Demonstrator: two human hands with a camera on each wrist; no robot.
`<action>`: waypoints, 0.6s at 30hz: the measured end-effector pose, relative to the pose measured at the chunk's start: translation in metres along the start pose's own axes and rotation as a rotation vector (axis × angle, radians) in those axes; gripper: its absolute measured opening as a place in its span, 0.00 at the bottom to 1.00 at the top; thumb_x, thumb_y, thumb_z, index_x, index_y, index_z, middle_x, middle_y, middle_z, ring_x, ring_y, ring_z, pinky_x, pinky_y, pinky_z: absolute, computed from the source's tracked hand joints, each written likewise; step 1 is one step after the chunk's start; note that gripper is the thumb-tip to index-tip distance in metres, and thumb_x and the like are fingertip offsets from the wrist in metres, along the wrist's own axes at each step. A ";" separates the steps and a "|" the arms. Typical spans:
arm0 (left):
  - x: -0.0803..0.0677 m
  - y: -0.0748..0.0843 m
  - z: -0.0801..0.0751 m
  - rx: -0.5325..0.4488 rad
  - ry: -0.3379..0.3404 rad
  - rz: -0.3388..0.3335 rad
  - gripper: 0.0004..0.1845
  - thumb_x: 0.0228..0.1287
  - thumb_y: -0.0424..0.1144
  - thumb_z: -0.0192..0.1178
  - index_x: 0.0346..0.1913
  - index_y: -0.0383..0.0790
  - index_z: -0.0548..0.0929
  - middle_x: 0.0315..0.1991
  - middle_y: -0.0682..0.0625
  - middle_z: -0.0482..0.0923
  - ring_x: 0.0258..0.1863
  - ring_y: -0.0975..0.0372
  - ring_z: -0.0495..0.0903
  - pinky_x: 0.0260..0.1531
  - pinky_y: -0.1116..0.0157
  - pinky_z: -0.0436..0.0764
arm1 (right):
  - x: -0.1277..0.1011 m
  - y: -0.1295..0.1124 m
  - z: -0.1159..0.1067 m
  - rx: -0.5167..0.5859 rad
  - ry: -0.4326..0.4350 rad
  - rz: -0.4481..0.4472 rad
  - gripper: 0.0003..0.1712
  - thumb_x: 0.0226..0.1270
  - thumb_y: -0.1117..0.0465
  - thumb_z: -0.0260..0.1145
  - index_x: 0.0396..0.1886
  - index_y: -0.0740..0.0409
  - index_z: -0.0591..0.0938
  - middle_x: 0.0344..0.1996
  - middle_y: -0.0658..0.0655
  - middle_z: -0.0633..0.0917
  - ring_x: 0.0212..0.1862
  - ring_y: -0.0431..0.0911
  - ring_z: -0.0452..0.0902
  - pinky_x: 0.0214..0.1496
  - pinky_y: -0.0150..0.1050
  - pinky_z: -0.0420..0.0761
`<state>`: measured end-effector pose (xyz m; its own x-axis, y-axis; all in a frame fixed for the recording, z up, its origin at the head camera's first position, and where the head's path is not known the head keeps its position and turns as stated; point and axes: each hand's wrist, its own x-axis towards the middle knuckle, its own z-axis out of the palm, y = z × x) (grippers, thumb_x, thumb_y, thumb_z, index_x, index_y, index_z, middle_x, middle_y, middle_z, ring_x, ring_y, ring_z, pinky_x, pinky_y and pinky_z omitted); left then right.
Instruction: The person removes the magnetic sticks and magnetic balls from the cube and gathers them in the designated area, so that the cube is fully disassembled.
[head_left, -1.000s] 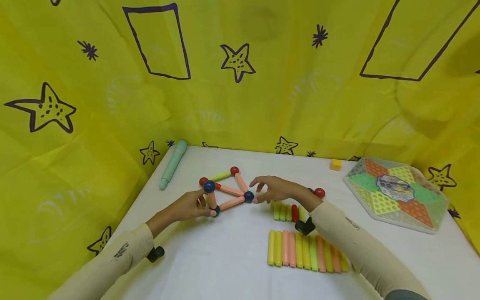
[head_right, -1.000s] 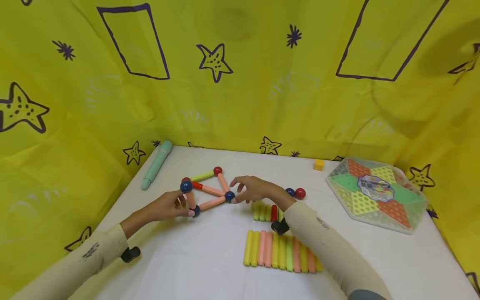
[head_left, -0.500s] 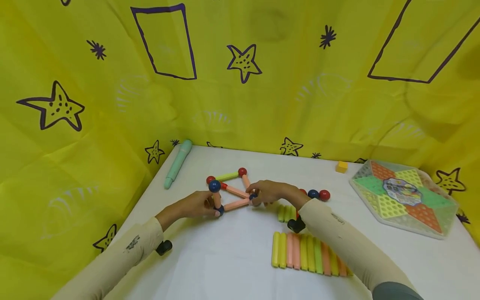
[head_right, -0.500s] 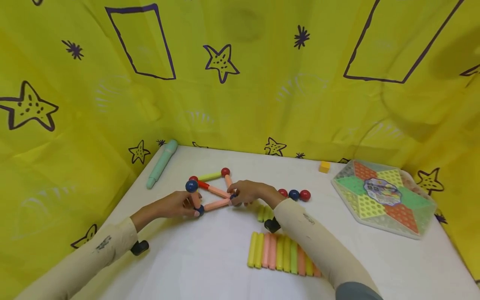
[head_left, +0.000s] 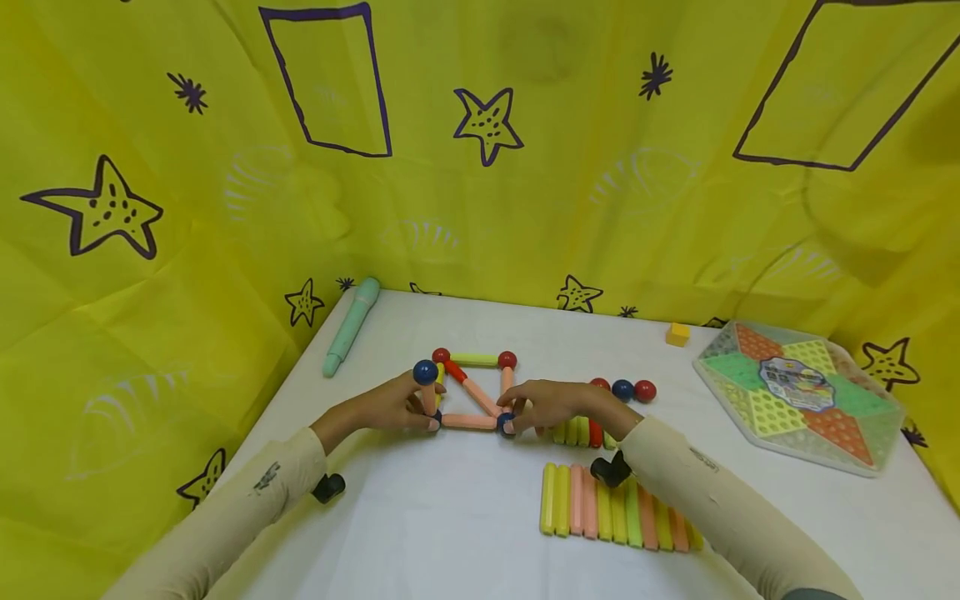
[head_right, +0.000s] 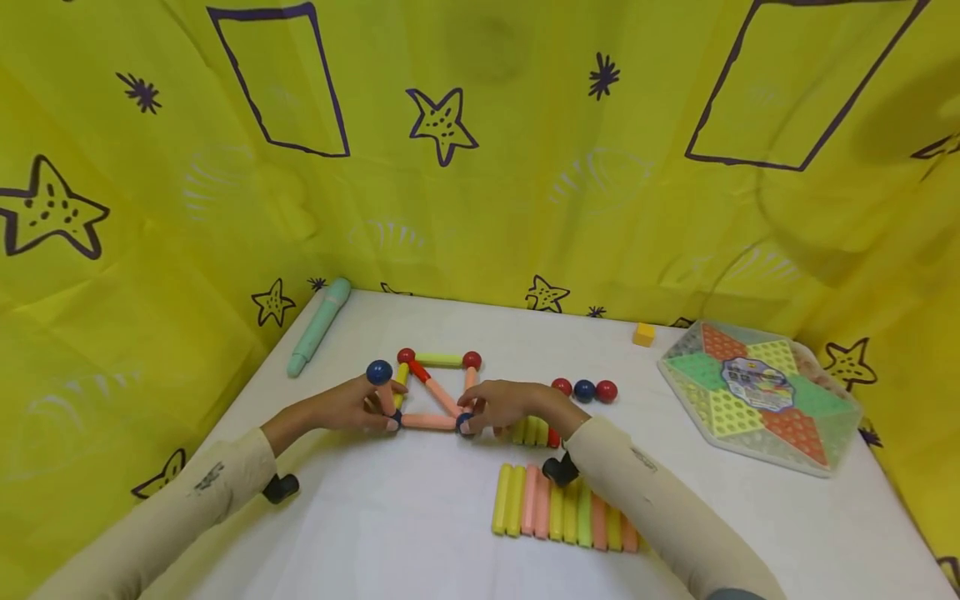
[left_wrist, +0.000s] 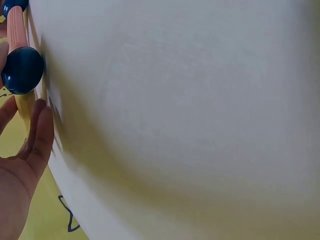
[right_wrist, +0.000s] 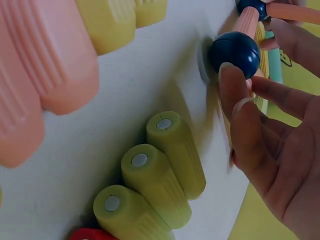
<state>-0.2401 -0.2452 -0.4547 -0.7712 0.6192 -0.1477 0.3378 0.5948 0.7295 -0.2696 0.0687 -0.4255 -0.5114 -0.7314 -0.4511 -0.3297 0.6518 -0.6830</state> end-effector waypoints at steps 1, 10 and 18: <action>0.000 0.000 0.000 -0.013 0.003 -0.007 0.18 0.63 0.42 0.71 0.50 0.42 0.75 0.66 0.38 0.73 0.54 0.53 0.82 0.56 0.54 0.81 | 0.000 0.000 0.000 0.003 -0.007 0.000 0.30 0.72 0.55 0.66 0.70 0.57 0.72 0.51 0.56 0.81 0.31 0.46 0.81 0.38 0.38 0.83; 0.002 0.001 0.003 -0.079 0.032 -0.007 0.12 0.61 0.41 0.72 0.39 0.44 0.78 0.66 0.38 0.73 0.54 0.51 0.83 0.59 0.49 0.78 | -0.002 -0.012 -0.016 -0.063 0.049 -0.102 0.26 0.76 0.55 0.61 0.67 0.61 0.74 0.50 0.60 0.84 0.32 0.53 0.85 0.38 0.40 0.84; 0.001 0.000 0.007 -0.107 0.058 -0.028 0.24 0.60 0.40 0.73 0.55 0.38 0.75 0.66 0.38 0.73 0.53 0.52 0.83 0.57 0.51 0.79 | 0.021 -0.047 -0.022 0.010 0.290 -0.320 0.21 0.73 0.57 0.64 0.62 0.60 0.78 0.49 0.60 0.83 0.35 0.61 0.84 0.40 0.44 0.85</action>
<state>-0.2373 -0.2411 -0.4597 -0.8104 0.5707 -0.1325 0.2589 0.5516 0.7929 -0.2819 0.0266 -0.3901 -0.5874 -0.8085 -0.0365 -0.5010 0.3986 -0.7682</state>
